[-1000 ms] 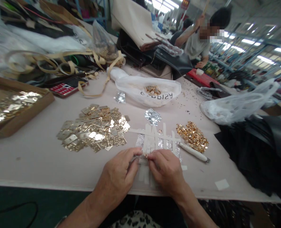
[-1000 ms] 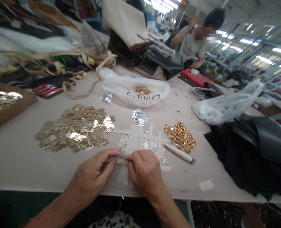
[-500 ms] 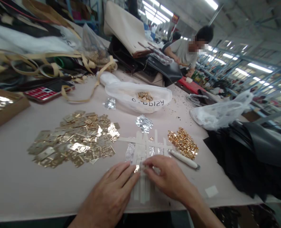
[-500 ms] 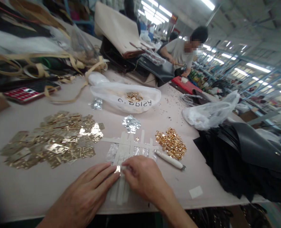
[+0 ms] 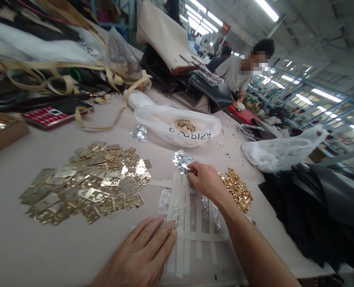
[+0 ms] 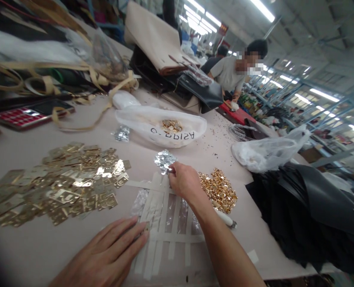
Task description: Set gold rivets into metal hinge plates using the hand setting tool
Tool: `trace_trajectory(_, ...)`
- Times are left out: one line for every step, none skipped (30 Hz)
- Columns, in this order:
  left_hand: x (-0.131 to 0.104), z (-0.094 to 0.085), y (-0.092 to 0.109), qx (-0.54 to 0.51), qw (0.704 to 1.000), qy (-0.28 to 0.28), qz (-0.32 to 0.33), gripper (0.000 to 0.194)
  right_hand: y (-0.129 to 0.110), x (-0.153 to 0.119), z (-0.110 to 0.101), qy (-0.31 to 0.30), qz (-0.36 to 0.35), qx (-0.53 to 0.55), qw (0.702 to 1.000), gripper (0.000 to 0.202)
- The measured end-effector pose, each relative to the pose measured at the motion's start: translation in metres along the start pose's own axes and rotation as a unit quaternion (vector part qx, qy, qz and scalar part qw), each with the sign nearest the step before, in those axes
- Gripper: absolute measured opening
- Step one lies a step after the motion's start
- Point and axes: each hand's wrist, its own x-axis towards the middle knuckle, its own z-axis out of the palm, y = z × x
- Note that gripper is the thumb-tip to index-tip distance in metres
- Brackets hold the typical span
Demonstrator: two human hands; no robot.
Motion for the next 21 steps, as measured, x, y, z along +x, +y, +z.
trace_trajectory(-0.001,-0.001,-0.001,0.001,1.0,0.0,0.003,0.044,0.0,0.002,0.001,-0.002,0.001,-0.006,1.0,0.027)
trace_trajectory(-0.001,-0.001,-0.001,0.002,1.0,0.001,0.0,0.044,0.0,0.003,0.001,-0.003,0.001,-0.011,1.0,0.027)
trace_trajectory(-0.002,0.0,-0.001,0.002,1.0,0.003,-0.002,0.043,0.0,0.004,0.0,-0.005,0.0,-0.015,1.0,0.027)
trace_trajectory(-0.002,0.0,-0.002,0.003,1.0,0.005,-0.001,0.043,0.0,0.005,0.0,-0.007,-0.002,-0.018,1.0,0.026)
trace_trajectory(-0.002,0.0,-0.002,0.003,1.0,0.005,-0.002,0.042,0.0,0.006,-0.001,-0.01,-0.005,-0.019,1.0,0.025)
trace_trajectory(-0.001,0.0,-0.002,0.002,1.0,0.005,0.001,0.041,0.0,0.006,-0.003,-0.012,-0.012,-0.018,1.0,0.024)
trace_trajectory(-0.001,-0.001,-0.002,0.0,1.0,0.007,0.003,0.04,-0.001,0.007,-0.003,-0.013,-0.026,-0.013,0.999,0.023)
trace_trajectory(0.0,-0.001,-0.002,-0.003,1.0,0.009,0.005,0.039,-0.002,0.007,-0.004,-0.013,-0.045,-0.007,0.999,0.023)
trace_trajectory(0.0,-0.002,-0.002,-0.008,1.0,0.013,0.006,0.038,-0.003,0.007,-0.004,-0.014,-0.067,-0.002,0.998,0.024)
trace_trajectory(0.001,-0.003,-0.002,-0.015,1.0,0.02,0.001,0.036,-0.004,0.008,-0.004,-0.015,-0.088,-0.002,0.996,0.024)
trace_trajectory(0.002,-0.003,-0.001,-0.022,0.999,0.028,-0.006,0.036,-0.006,0.008,-0.003,-0.016,-0.103,-0.009,0.994,0.025)
trace_trajectory(0.003,-0.003,-0.001,-0.027,0.999,0.032,-0.012,0.035,-0.008,0.009,-0.002,-0.018,-0.112,-0.022,0.993,0.026)
trace_trajectory(0.003,-0.002,0.0,-0.031,0.999,0.037,-0.015,0.035,-0.01,0.01,-0.001,-0.019,-0.113,-0.039,0.993,0.027)
trace_trajectory(0.004,-0.002,0.0,-0.032,0.998,0.058,-0.018,0.034,-0.012,0.011,0.0,-0.021,-0.112,-0.057,0.992,0.027)
trace_trajectory(0.004,-0.001,0.0,-0.032,0.996,0.075,-0.021,0.034,-0.014,0.011,0.001,-0.022,-0.112,-0.071,0.991,0.027)
trace_trajectory(0.004,-0.001,0.0,-0.031,0.996,0.082,-0.021,0.034,-0.015,0.012,0.001,-0.025,-0.114,-0.084,0.99,0.028)
trace_trajectory(0.004,-0.001,0.0,-0.03,0.996,0.084,-0.022,0.035,-0.017,0.013,0.001,-0.029,-0.118,-0.093,0.988,0.029)
trace_trajectory(0.004,-0.002,0.0,-0.029,0.997,0.075,-0.021,0.035,-0.018,0.014,0.001,-0.035,-0.122,-0.101,0.987,0.029)
trace_trajectory(0.004,-0.002,0.0,-0.029,0.998,0.06,-0.022,0.035,-0.019,0.015,0.0,-0.04,-0.126,-0.106,0.986,0.029)
trace_trajectory(0.004,-0.003,0.001,-0.03,0.999,0.037,-0.019,0.035,-0.021,0.016,-0.001,-0.044,-0.129,-0.109,0.985,0.028)
trace_trajectory(0.004,-0.003,0.001,-0.031,0.999,0.02,-0.018,0.035,-0.022,0.017,-0.001,-0.048,-0.131,-0.111,0.984,0.028)
